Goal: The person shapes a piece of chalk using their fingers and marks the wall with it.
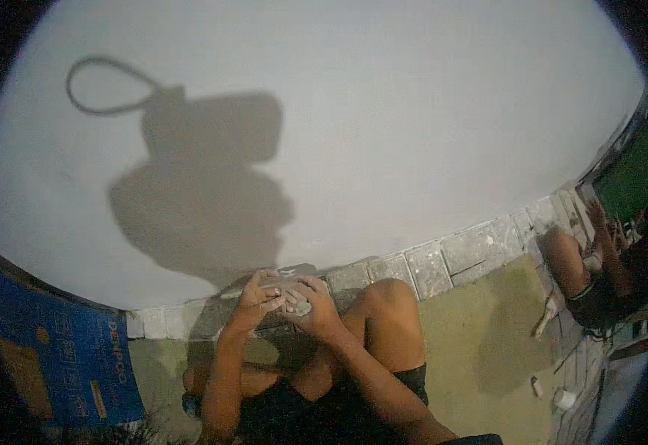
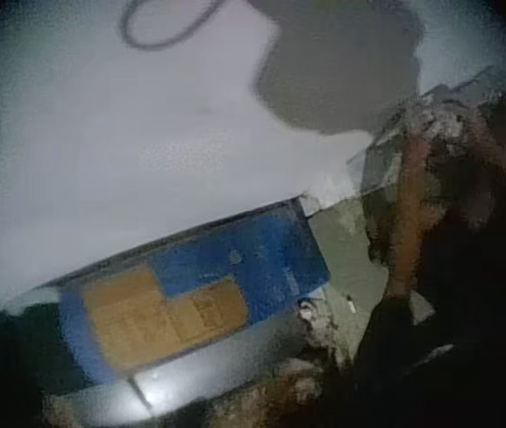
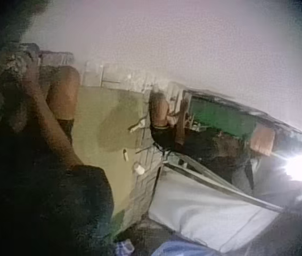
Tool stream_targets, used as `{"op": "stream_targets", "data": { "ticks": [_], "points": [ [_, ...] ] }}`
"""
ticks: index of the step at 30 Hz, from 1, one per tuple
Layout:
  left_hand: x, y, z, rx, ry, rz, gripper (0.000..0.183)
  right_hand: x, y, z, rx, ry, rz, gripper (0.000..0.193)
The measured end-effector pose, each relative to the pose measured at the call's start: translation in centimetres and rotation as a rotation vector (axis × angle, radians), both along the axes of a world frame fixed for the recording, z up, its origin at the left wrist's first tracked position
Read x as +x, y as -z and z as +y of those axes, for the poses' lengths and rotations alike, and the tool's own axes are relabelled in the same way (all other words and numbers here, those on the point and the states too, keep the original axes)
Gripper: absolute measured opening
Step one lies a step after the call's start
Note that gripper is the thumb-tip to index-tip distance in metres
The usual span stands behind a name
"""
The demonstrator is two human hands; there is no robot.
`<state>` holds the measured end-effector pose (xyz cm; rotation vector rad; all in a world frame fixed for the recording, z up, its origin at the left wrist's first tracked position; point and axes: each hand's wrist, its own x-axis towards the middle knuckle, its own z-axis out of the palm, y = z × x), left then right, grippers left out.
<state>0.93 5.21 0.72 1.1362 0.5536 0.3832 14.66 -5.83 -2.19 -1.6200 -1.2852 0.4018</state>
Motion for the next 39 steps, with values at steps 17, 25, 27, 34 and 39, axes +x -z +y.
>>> {"op": "stream_targets", "data": {
  "ticks": [17,25,27,34,39],
  "points": [
    [-0.3,-1.6,0.1,0.331,0.136,0.374,0.045,0.0,0.1,-0.2,0.094,0.027,-0.023,0.055],
    [-0.1,-0.7,0.1,0.408,0.094,0.423,0.034,0.0,0.5,0.0,0.083,0.016,-0.037,0.051],
    [-0.2,-0.4,0.1,0.389,0.079,0.427,0.034,0.1,0.4,0.0,0.105,0.028,-0.098,0.05],
    [-0.4,1.0,0.8,0.504,0.028,0.481,0.03,0.0,0.2,0.0,0.031,0.023,0.08,0.054],
    [-0.5,1.0,0.9,0.446,0.027,0.433,0.028,0.1,-0.5,0.3,-0.052,0.034,0.063,0.052]
  ]
}}
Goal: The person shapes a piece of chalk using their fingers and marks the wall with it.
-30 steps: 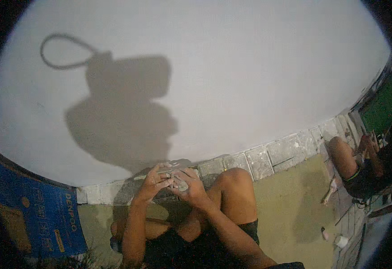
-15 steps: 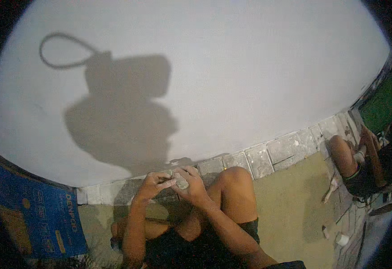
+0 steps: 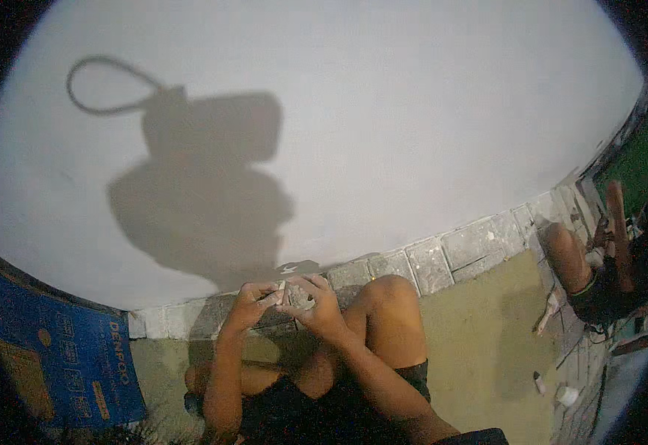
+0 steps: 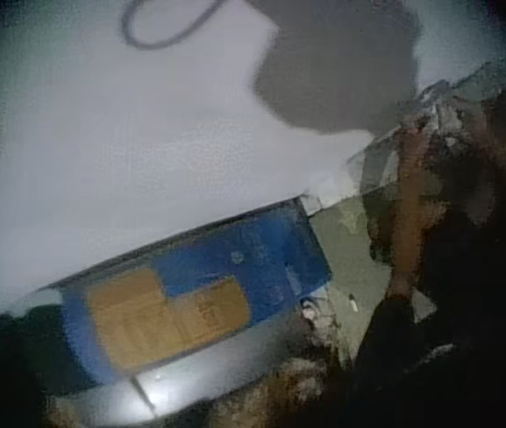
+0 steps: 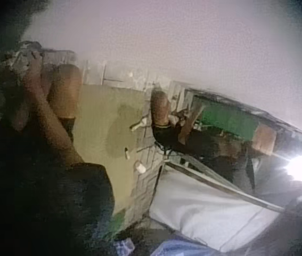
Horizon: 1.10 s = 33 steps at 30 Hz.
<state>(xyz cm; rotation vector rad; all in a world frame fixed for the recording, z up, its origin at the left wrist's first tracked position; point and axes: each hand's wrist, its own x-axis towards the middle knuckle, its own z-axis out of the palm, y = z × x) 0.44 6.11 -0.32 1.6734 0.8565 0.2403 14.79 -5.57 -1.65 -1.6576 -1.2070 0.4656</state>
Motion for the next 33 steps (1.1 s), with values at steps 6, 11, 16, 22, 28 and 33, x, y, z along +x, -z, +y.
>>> {"op": "stream_targets", "data": {
  "ticks": [6,11,16,22,28,33],
  "points": [
    [0.0,1.0,0.2,-0.195,0.021,-0.163,0.026,0.0,-1.2,0.0,0.078,-0.04,0.102,0.05],
    [-0.9,2.4,1.4,-0.105,0.016,0.059,0.028,0.1,-1.4,0.2,0.108,-0.03,0.095,0.051],
    [-1.1,1.2,1.2,0.029,-0.034,0.106,0.032,-0.1,-2.0,0.0,0.121,-0.05,0.05,0.049],
    [-1.4,-1.0,0.4,0.079,-0.04,0.135,0.034,-0.7,-2.5,-0.4,0.183,-0.041,-0.012,0.041],
    [-1.8,0.4,1.2,0.134,0.019,0.173,0.035,-0.8,-1.7,-0.2,0.278,-0.07,-0.201,0.038],
    [-1.8,0.1,1.0,0.111,-0.01,0.111,0.032,-0.5,-0.6,-0.4,0.252,-0.1,-0.299,0.036]
  ]
}}
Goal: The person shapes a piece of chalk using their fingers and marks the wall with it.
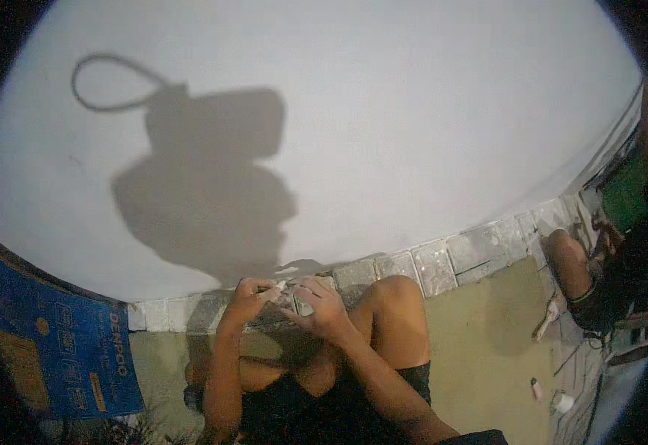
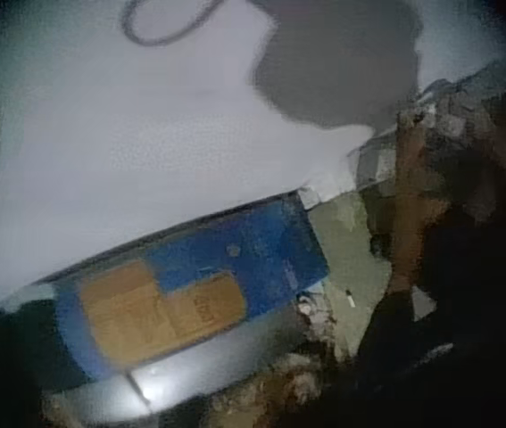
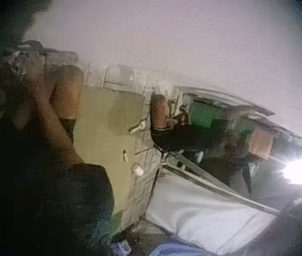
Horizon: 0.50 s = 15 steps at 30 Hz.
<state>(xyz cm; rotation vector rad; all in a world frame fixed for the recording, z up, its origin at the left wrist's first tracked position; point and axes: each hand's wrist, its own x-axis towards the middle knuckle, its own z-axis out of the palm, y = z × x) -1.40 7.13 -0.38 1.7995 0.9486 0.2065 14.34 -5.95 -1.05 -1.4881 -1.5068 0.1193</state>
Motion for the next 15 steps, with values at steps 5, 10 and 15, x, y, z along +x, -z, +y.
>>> {"op": "stream_targets", "data": {
  "ticks": [5,10,15],
  "points": [
    [0.1,-1.9,0.1,-0.008,0.146,0.054,0.023,0.0,2.1,0.5,0.092,-0.078,-0.189,0.031],
    [0.3,-1.2,-0.3,-0.008,0.087,-0.023,0.025,-0.3,2.8,0.5,0.101,-0.089,-0.2,0.028],
    [0.3,-0.5,-0.3,-0.04,0.046,0.014,0.027,-0.7,2.0,0.5,0.216,-0.105,-0.184,0.028]
  ]
}}
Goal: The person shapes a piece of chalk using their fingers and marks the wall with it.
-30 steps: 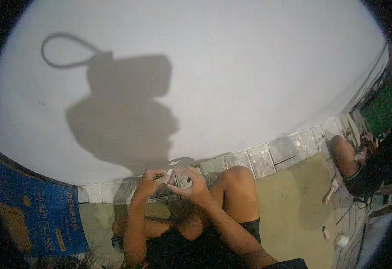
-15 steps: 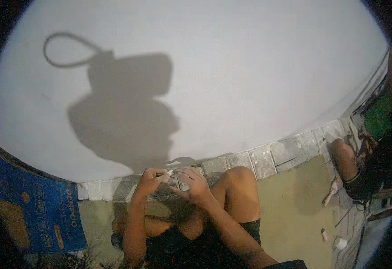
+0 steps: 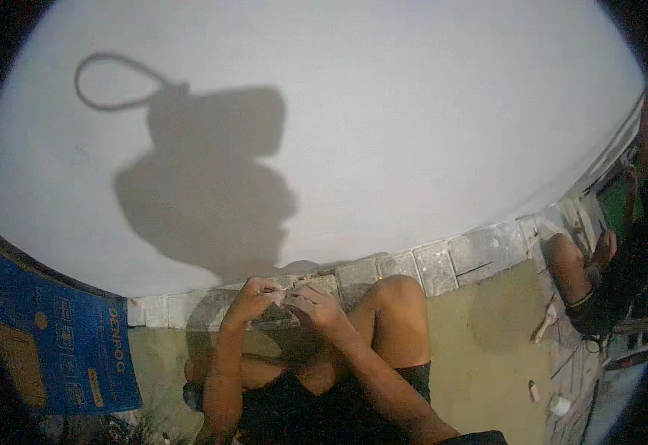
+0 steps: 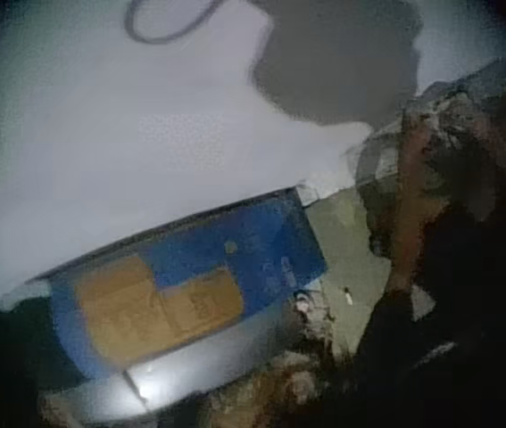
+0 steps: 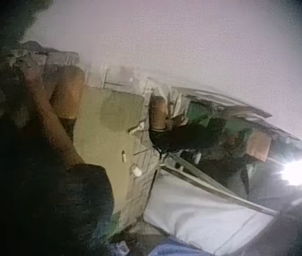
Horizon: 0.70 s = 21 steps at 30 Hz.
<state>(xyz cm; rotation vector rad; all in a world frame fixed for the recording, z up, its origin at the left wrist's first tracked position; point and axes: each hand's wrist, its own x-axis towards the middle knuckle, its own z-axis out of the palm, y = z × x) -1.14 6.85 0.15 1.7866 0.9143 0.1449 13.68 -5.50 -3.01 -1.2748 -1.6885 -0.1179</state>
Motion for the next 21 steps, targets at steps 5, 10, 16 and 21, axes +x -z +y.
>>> {"op": "stream_targets", "data": {
  "ticks": [5,10,16,21],
  "points": [
    [-0.1,-0.2,0.0,0.095,0.058,-0.001,0.025,-0.2,0.1,-0.2,-0.115,0.001,-0.049,0.036],
    [0.4,-1.0,0.0,-0.089,-0.032,-0.039,0.027,-0.1,0.0,-0.4,-0.115,-0.024,-0.037,0.039],
    [0.0,-3.1,-1.4,-0.292,-0.225,-0.202,0.031,-0.2,-0.7,-0.7,-0.059,0.114,0.048,0.027],
    [0.9,-1.7,-1.1,-0.369,-0.169,-0.331,0.029,-0.2,-0.4,0.0,0.009,0.2,0.126,0.023]
  ]
}}
